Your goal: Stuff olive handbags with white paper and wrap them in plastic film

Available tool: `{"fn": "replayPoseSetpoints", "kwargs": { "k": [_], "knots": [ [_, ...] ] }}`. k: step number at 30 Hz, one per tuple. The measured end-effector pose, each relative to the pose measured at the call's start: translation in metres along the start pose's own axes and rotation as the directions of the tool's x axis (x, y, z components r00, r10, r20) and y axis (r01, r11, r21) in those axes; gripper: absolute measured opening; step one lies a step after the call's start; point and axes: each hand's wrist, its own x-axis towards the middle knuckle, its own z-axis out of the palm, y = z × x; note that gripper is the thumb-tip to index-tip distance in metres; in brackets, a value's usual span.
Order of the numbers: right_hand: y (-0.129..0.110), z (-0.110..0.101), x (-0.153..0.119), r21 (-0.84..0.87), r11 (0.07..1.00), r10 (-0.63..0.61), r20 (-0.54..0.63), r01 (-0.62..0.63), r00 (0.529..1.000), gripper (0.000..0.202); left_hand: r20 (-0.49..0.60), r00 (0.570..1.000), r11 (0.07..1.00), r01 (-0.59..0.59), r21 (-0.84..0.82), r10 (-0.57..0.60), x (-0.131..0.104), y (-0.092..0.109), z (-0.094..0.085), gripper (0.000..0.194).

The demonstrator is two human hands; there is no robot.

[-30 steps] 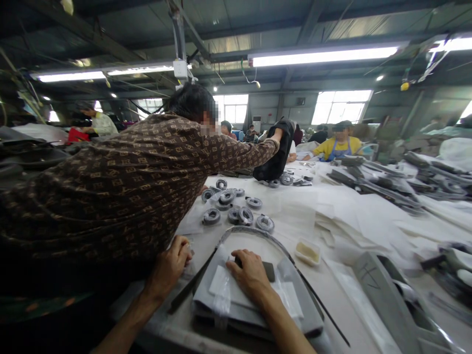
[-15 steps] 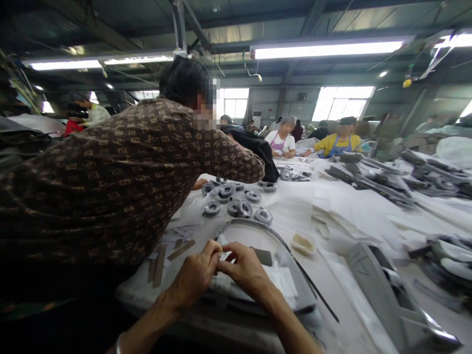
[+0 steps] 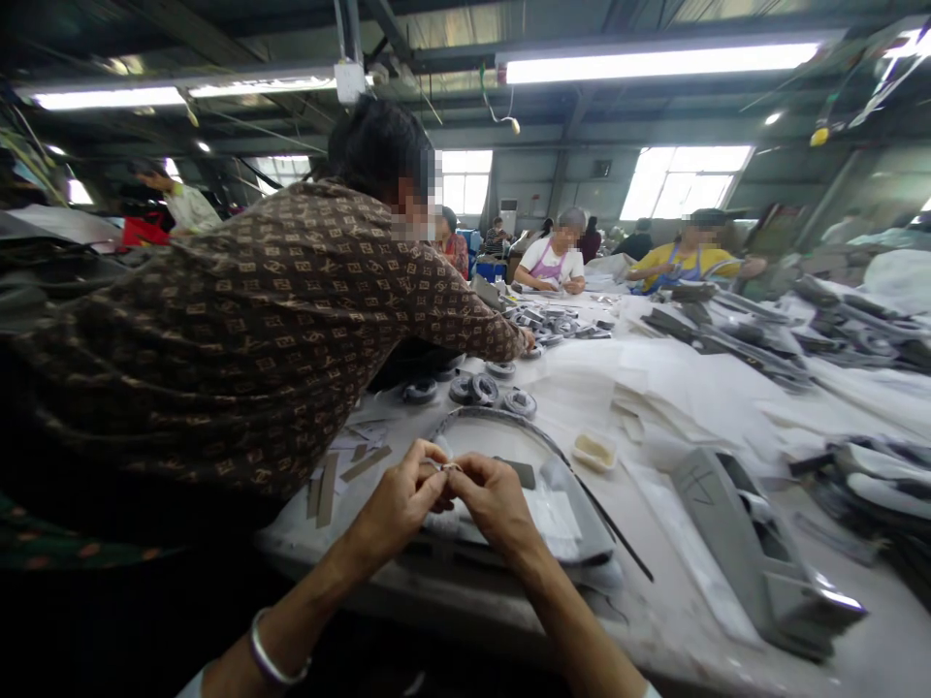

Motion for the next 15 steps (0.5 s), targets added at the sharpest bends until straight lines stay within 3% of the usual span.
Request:
{"fn": "replayPoseSetpoints", "kwargs": {
  "k": [2, 6, 10, 15],
  "knots": [
    [0.0, -0.005, 0.0, -0.035, 0.999, 0.002, -0.019, -0.003, 1.0, 0.031, 0.044, 0.999, 1.0, 0.003, -0.016, -0.003, -0.001, -0.002, -0.003, 0.022],
    [-0.001, -0.013, -0.002, 0.029, 0.998, 0.06, 0.005, -0.06, 0.998, 0.037, 0.053, 0.999, 0.989, -0.011, 0.15, 0.003, -0.005, -0.006, -0.011, 0.019],
    [0.0, -0.014, -0.007, 0.181, 0.975, 0.126, 0.048, -0.132, 0.991, 0.04, -0.023, 0.999, 0.979, -0.022, 0.201, 0.027, -0.007, -0.008, -0.017, 0.021],
    [-0.006, -0.01, -0.016, 0.34, 0.921, 0.161, 0.104, -0.187, 0.981, 0.041, -0.152, 0.988, 0.991, 0.041, 0.126, -0.021, -0.005, -0.016, -0.02, 0.019]
  ]
}}
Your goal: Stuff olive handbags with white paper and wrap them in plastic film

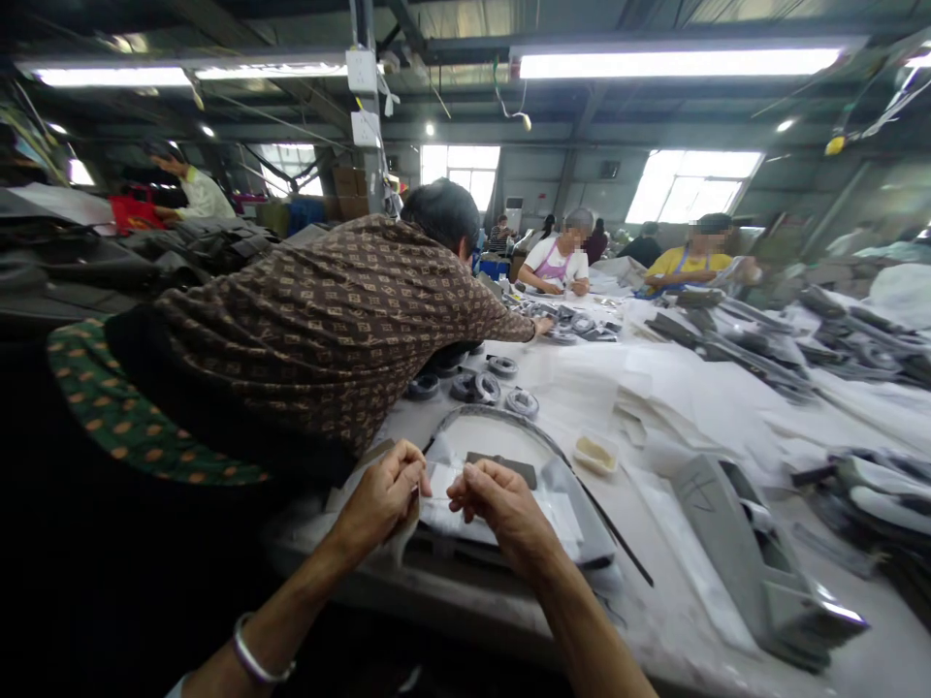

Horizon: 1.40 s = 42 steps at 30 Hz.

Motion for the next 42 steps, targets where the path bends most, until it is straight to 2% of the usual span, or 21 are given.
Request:
{"fn": "replayPoseSetpoints", "kwargs": {
  "k": [4, 6, 8, 10, 13, 15, 18, 22, 24, 27, 28, 30, 31, 33, 36, 39, 41, 42],
  "knots": [
    [-0.011, 0.003, -0.008, 0.081, 0.997, 0.02, 0.016, -0.021, 1.0, 0.04, 0.007, 1.0, 1.0, -0.001, -0.013, 0.001, -0.004, -0.004, -0.002, 0.019],
    [-0.013, 0.001, -0.011, 0.047, 0.998, 0.051, 0.028, -0.053, 0.998, 0.041, 0.032, 0.999, 1.0, -0.014, -0.001, 0.014, -0.008, -0.002, -0.003, 0.02],
    [-0.012, -0.001, -0.013, -0.096, 0.987, 0.132, 0.044, -0.128, 0.99, 0.043, 0.035, 0.999, 0.999, -0.016, -0.039, 0.017, -0.011, 0.002, -0.003, 0.022],
    [-0.01, -0.001, -0.016, -0.283, 0.934, 0.236, 0.031, -0.218, 0.971, 0.047, 0.018, 1.0, 0.989, -0.023, -0.145, 0.026, -0.013, 0.007, -0.002, 0.023],
    [-0.006, 0.002, -0.021, -0.427, 0.854, 0.304, -0.054, -0.297, 0.951, 0.052, -0.01, 1.0, 0.964, -0.031, -0.263, 0.03, -0.013, 0.01, -0.001, 0.023],
    [-0.005, 0.002, -0.023, -0.42, 0.861, 0.271, -0.101, -0.288, 0.957, 0.053, -0.012, 1.0, 0.966, -0.014, -0.257, 0.012, -0.013, 0.009, 0.0, 0.022],
    [-0.005, -0.005, -0.023, -0.368, 0.906, 0.166, -0.142, -0.208, 0.976, 0.054, 0.009, 1.0, 0.977, 0.019, -0.211, -0.017, -0.016, 0.006, 0.002, 0.021],
    [-0.006, -0.012, -0.02, -0.39, 0.916, 0.03, -0.178, -0.099, 0.984, 0.051, 0.109, 0.993, 0.985, 0.059, -0.164, -0.041, -0.02, 0.008, 0.002, 0.019],
    [-0.008, -0.008, -0.02, -0.465, 0.885, -0.095, -0.159, 0.01, 0.983, 0.043, 0.169, 0.986, 0.985, 0.042, -0.17, -0.013, -0.021, 0.014, 0.002, 0.026],
    [-0.013, -0.002, -0.021, -0.587, 0.79, -0.266, -0.068, 0.177, 0.961, 0.033, 0.295, 0.952, 0.975, -0.009, -0.223, 0.077, -0.022, 0.023, 0.007, 0.058],
    [-0.015, -0.001, -0.022, -0.615, 0.763, -0.284, -0.039, 0.201, 0.958, 0.031, 0.337, 0.935, 0.969, -0.024, -0.247, 0.109, -0.022, 0.026, 0.01, 0.059],
    [-0.019, -0.002, -0.026, -0.629, 0.753, -0.268, -0.025, 0.194, 0.963, 0.03, 0.416, 0.896, 0.953, -0.026, -0.302, 0.156, -0.022, 0.028, 0.017, 0.038],
    [-0.021, -0.003, -0.027, -0.6, 0.782, -0.249, -0.053, 0.169, 0.967, 0.032, 0.458, 0.873, 0.944, -0.006, -0.329, 0.165, -0.022, 0.029, 0.022, 0.03],
    [-0.024, -0.003, -0.031, -0.453, 0.886, -0.177, -0.137, 0.097, 0.975, 0.034, 0.521, 0.834, 0.929, 0.031, -0.368, 0.178, -0.022, 0.028, 0.029, 0.036],
    [-0.029, 0.0, -0.032, -0.126, 0.992, -0.038, -0.189, 0.014, 0.981, 0.034, 0.538, 0.817, 0.923, 0.018, -0.384, 0.208, -0.022, 0.029, 0.033, 0.034],
    [-0.035, 0.006, -0.026, 0.101, 0.995, -0.001, -0.215, 0.024, 0.977, 0.028, 0.579, 0.787, 0.906, 0.063, -0.419, 0.213, -0.02, 0.032, 0.029, 0.034],
    [-0.041, 0.008, -0.02, 0.161, 0.986, -0.013, -0.21, 0.048, 0.978, 0.027, 0.593, 0.776, 0.882, 0.106, -0.459, 0.215, -0.016, 0.032, 0.024, 0.031],
    [-0.044, 0.008, -0.016, 0.16, 0.985, -0.027, -0.201, 0.06, 0.979, 0.027, 0.579, 0.785, 0.872, 0.107, -0.478, 0.221, -0.012, 0.031, 0.021, 0.03]
  ]
}}
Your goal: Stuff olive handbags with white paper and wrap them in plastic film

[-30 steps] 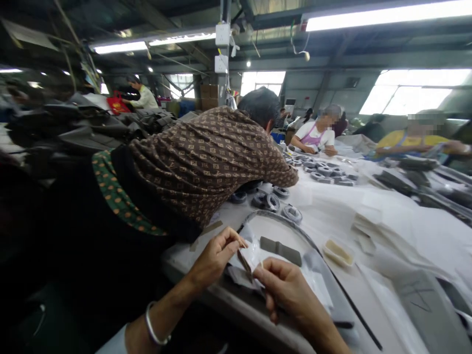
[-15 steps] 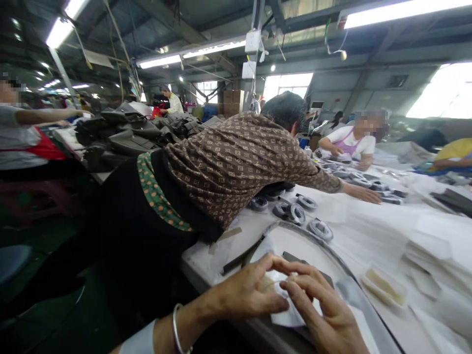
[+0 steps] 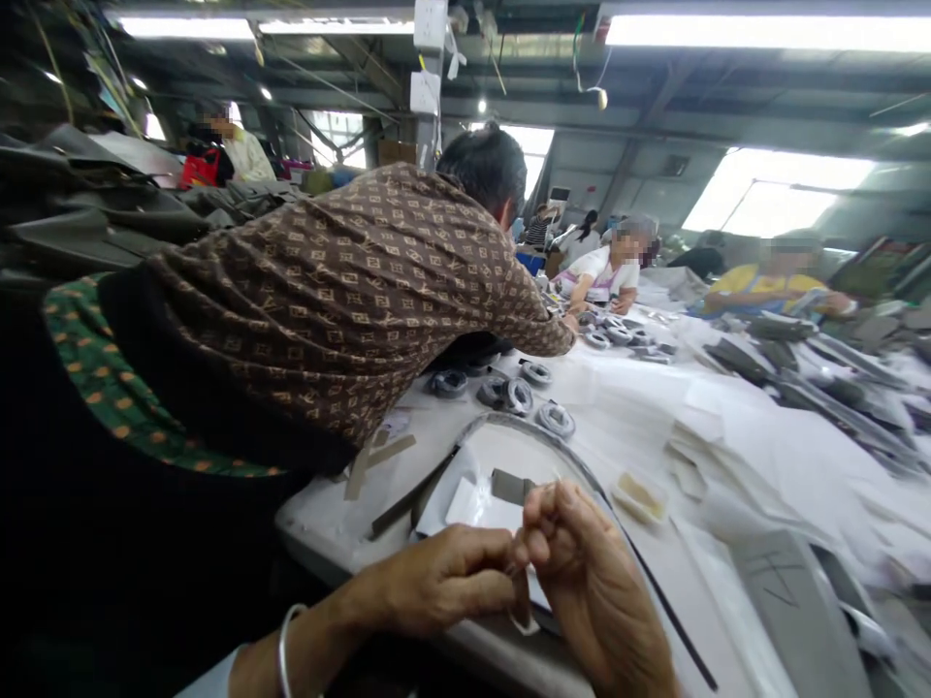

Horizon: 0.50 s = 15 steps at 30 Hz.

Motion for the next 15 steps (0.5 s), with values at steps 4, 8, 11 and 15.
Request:
{"fn": "replayPoseSetpoints", "kwargs": {
  "k": [4, 8, 11, 15],
  "knots": [
    [-0.011, 0.0, 0.03, -0.196, 0.981, 0.006, 0.029, 0.0, 1.0, 0.036, -0.322, 0.943, 0.982, -0.024, 0.189, 0.085, 0.013, -0.011, -0.039, 0.036],
    [0.0, -0.011, 0.084, -0.574, 0.819, 0.089, 0.076, -0.03, 0.993, 0.041, -0.64, 0.766, 0.75, 0.39, 0.534, 0.058, 0.034, -0.04, -0.086, 0.023],
    [0.026, -0.021, 0.129, -0.809, 0.586, 0.181, 0.071, -0.049, 0.981, 0.031, -0.663, 0.748, 0.642, 0.522, 0.561, -0.028, 0.047, -0.064, -0.108, 0.028],
    [0.063, -0.028, 0.171, -0.902, 0.411, 0.327, 0.007, -0.135, 0.945, 0.015, -0.667, 0.736, 0.635, 0.571, 0.521, -0.115, 0.056, -0.086, -0.116, 0.029]
  ]
}}
